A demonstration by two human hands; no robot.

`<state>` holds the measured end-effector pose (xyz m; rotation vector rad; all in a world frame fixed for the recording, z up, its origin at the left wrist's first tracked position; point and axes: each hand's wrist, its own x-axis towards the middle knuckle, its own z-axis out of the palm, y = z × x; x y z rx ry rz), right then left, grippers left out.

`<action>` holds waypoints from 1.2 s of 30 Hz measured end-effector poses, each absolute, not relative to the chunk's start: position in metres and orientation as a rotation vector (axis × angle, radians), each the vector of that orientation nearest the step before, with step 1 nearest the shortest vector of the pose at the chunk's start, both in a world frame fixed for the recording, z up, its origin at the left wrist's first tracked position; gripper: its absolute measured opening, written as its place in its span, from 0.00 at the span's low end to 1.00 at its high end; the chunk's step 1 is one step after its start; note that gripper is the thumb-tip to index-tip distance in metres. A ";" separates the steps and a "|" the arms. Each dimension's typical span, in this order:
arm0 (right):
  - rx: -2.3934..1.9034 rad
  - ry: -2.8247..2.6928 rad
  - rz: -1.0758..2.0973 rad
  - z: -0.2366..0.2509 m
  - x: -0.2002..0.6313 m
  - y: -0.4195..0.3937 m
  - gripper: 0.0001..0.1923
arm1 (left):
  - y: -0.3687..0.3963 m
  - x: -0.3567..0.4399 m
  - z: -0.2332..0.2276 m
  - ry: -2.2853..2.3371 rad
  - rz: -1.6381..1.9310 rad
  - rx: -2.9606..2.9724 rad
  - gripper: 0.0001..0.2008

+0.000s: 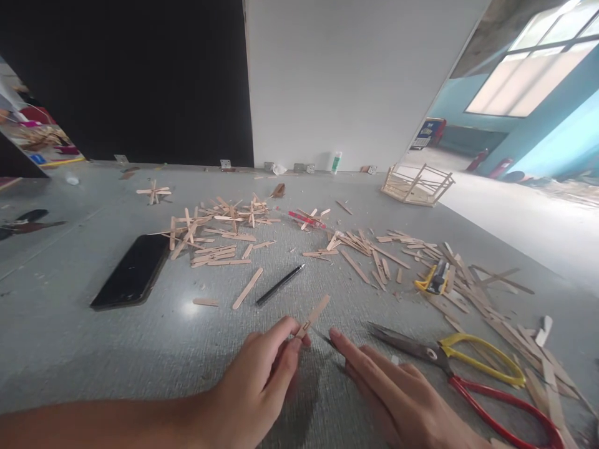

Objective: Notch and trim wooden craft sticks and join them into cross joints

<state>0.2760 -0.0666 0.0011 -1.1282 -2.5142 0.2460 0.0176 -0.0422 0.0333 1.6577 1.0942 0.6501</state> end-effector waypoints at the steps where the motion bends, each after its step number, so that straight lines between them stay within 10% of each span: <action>1: -1.099 -2.535 0.206 0.002 0.277 -0.067 0.34 | -0.042 0.018 0.034 1.093 0.651 1.668 0.19; 36: -0.998 -2.634 0.160 0.000 0.271 -0.065 0.35 | -0.045 0.016 0.032 1.070 0.638 1.697 0.17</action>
